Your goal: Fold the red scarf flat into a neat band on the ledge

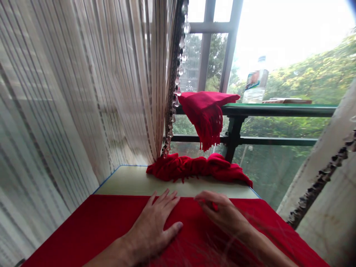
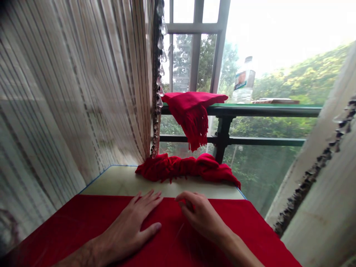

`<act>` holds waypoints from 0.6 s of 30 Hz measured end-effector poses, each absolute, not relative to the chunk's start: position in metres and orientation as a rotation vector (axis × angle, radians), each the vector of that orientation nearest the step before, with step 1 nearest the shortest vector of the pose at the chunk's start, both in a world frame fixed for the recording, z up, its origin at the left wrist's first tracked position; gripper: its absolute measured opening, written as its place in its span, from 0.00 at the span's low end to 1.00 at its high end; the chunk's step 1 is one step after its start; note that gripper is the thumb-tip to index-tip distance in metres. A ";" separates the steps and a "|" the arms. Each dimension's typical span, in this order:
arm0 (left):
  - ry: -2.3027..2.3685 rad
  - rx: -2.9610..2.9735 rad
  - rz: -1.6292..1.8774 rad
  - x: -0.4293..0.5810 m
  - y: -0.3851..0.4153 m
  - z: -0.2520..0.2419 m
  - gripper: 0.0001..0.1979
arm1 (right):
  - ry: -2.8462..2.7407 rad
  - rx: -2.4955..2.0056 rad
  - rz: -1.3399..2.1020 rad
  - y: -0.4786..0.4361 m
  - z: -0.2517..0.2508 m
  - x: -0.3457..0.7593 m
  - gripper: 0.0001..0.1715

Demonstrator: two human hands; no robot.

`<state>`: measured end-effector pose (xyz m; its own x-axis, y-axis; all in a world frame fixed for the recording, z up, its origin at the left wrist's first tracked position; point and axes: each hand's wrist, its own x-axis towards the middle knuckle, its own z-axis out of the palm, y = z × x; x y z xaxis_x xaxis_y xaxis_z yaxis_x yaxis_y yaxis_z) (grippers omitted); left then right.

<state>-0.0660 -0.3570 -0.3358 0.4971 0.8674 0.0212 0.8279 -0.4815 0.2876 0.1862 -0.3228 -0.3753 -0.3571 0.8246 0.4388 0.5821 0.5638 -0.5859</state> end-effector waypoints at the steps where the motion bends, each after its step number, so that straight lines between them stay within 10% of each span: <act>1: 1.438 2.494 0.215 -0.066 -0.357 -0.335 0.33 | -2.087 -1.122 0.437 -0.323 -0.376 0.186 0.12; 18: 1.350 2.455 0.048 -0.072 -0.361 -0.331 0.39 | -2.220 -1.001 0.548 -0.331 -0.369 0.180 0.10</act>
<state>-0.0723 -0.3609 -0.3314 0.5486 0.8257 -0.1314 0.8142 -0.4919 0.3083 0.1802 -0.3307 -0.3686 -0.5096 0.7735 0.3768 0.5092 0.6241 -0.5926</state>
